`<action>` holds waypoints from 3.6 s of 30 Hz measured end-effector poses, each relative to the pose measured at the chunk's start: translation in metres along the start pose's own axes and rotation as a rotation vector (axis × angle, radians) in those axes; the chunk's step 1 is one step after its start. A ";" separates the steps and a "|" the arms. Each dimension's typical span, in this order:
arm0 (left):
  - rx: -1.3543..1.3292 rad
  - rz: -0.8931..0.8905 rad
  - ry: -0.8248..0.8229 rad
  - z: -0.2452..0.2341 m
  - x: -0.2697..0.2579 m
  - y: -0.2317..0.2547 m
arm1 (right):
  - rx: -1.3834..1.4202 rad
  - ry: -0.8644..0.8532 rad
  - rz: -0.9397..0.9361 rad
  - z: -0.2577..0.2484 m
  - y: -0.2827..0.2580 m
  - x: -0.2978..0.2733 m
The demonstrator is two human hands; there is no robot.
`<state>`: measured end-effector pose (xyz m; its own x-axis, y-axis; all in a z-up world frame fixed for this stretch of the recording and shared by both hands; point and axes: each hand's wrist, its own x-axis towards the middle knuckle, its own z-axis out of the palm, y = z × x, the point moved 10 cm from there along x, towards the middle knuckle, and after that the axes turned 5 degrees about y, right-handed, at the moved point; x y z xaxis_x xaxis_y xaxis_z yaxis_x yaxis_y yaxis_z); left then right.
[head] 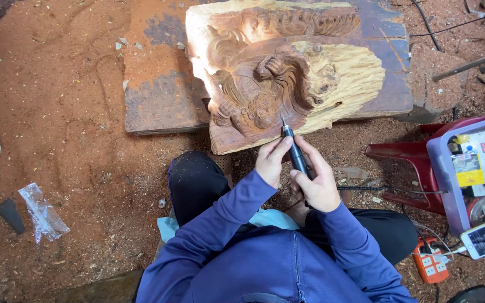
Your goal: Carving intricate details into a wooden sculpture using a handheld rotary tool.
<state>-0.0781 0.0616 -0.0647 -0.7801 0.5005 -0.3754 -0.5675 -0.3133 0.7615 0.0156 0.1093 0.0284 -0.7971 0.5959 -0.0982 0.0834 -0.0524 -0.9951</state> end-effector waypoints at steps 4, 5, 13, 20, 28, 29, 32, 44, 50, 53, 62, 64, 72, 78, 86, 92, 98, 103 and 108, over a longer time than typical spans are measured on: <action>0.009 -0.019 -0.074 0.015 -0.007 0.005 | -0.080 0.040 -0.111 -0.008 0.007 -0.003; 0.003 -0.014 -0.070 0.017 -0.010 0.012 | -0.084 0.032 -0.114 -0.010 0.012 0.000; -0.109 -0.038 -0.018 0.015 -0.017 0.021 | -0.258 0.141 -0.473 -0.019 0.010 0.011; -0.159 -0.092 0.103 0.015 -0.020 0.041 | -0.369 0.236 -0.631 -0.003 -0.004 0.022; -0.088 -0.203 0.176 0.001 -0.013 -0.010 | -0.410 0.192 -0.615 -0.004 -0.023 0.022; -0.088 -0.203 0.174 0.008 -0.018 0.010 | -0.411 0.193 -0.616 -0.006 -0.020 0.023; -0.092 -0.209 0.179 0.016 -0.027 0.044 | -0.393 0.164 -0.625 -0.003 -0.014 0.023; -0.070 -0.255 0.223 0.011 -0.024 0.038 | -0.460 0.158 -0.626 0.005 -0.021 0.035; -0.074 -0.258 0.236 0.011 -0.018 0.036 | -0.452 0.181 -0.612 0.003 -0.019 0.036; -0.085 -0.252 0.223 0.008 -0.015 0.029 | -0.453 0.187 -0.609 0.003 -0.019 0.038; -0.087 -0.235 0.219 0.007 -0.012 0.032 | -0.438 0.201 -0.606 0.005 -0.018 0.037; -0.098 -0.239 0.228 0.006 -0.013 0.036 | -0.442 0.203 -0.608 0.007 -0.019 0.038; -0.066 -0.235 0.231 0.007 -0.013 0.038 | -0.429 0.221 -0.618 0.005 -0.018 0.038; -0.111 -0.233 0.226 0.008 -0.013 0.037 | -0.441 0.235 -0.629 0.003 -0.013 0.038; -0.118 -0.237 0.228 0.001 -0.006 0.022 | -0.440 0.252 -0.616 0.003 -0.008 0.038; -0.026 -0.234 0.230 -0.007 -0.002 0.003 | -0.430 0.270 -0.611 0.001 -0.003 0.037; 0.008 -0.234 0.243 -0.004 -0.012 0.015 | -0.430 0.252 -0.626 0.004 -0.010 0.025; 0.008 0.019 -0.229 0.011 -0.012 0.012 | -0.271 0.263 -0.548 -0.016 0.017 -0.008; -0.013 0.076 -0.343 0.018 -0.035 0.033 | -0.138 0.195 -0.504 -0.014 0.033 -0.035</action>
<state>-0.0651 0.0486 -0.0171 -0.6877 0.7165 -0.1169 -0.5161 -0.3694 0.7728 0.0547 0.0980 -0.0004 -0.6344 0.6577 0.4061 -0.1920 0.3747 -0.9070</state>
